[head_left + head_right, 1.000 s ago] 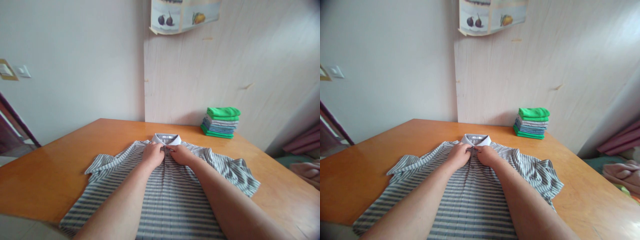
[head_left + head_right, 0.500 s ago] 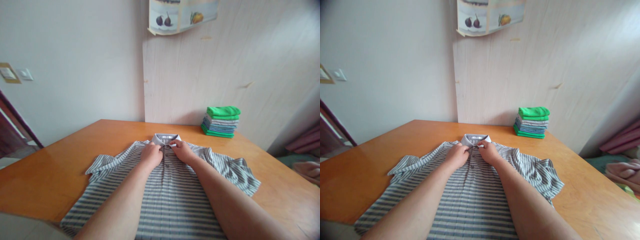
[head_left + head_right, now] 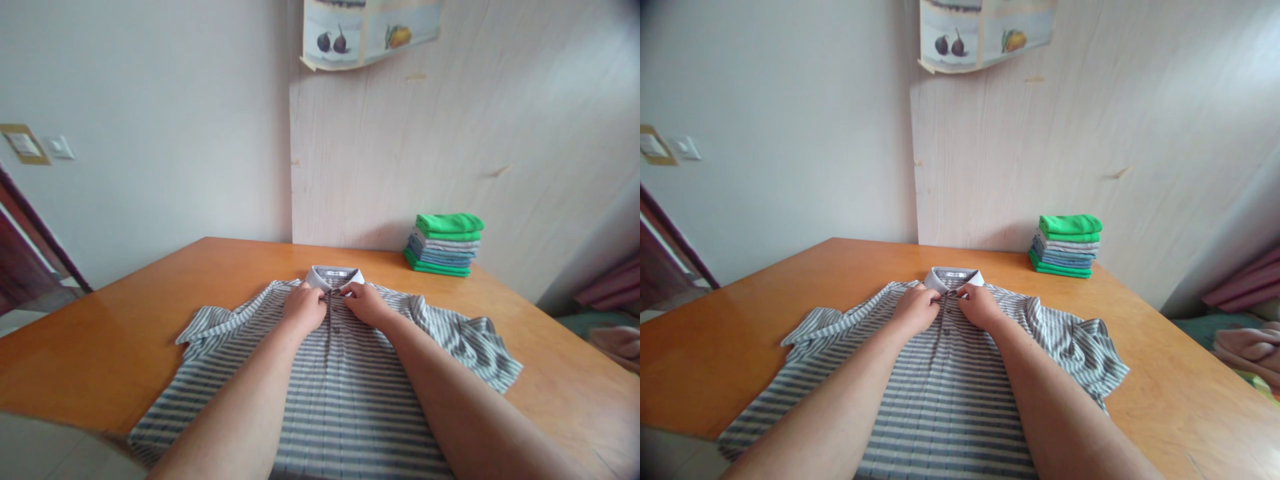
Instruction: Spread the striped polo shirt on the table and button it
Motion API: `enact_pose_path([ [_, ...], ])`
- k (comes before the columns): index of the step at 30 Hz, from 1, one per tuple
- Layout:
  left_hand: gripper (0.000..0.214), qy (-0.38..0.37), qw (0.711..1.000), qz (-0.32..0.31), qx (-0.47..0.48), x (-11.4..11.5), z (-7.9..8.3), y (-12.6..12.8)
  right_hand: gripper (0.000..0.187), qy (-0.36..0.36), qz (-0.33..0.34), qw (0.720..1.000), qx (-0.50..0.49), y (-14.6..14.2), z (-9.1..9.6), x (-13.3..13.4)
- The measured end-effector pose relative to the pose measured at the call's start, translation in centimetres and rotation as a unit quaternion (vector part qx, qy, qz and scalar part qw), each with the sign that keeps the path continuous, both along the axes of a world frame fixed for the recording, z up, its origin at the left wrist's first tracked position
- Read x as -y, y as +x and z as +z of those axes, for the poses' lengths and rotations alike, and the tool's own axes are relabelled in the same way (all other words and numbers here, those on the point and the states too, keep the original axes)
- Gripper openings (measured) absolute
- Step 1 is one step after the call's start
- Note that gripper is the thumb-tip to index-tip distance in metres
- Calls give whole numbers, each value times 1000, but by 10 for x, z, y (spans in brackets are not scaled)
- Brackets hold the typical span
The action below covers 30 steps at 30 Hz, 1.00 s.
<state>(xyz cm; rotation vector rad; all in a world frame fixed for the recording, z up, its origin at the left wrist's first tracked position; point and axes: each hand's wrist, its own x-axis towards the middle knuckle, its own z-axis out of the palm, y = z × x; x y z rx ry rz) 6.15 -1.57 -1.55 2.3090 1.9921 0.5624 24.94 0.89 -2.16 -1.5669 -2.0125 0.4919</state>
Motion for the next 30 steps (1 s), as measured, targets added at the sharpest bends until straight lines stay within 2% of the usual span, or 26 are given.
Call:
enact_pose_path([
  [8, 28, 25, 997, 68, -20, 0, -3, -4, 19, 6, 18, 1000, 25, 0, 1, 3],
  [15, 29, 39, 995, 93, 6, -2, -2, -6, 56, 11, 6, 1000, 20, -1, -1, -1],
  [17, 27, 47, 995, 84, 18, -3, -2, -7, 60, 12, 10, 1000, 25, -2, -2, -2],
  [25, 22, 42, 998, -22, 36, -3, -3, -2, 35, 16, -2, 999, 29, -4, -5, -5],
  [30, 25, 25, 998, -40, 40, -5, -8, -1, 21, 26, -13, 999, 27, -5, -5, -6],
])
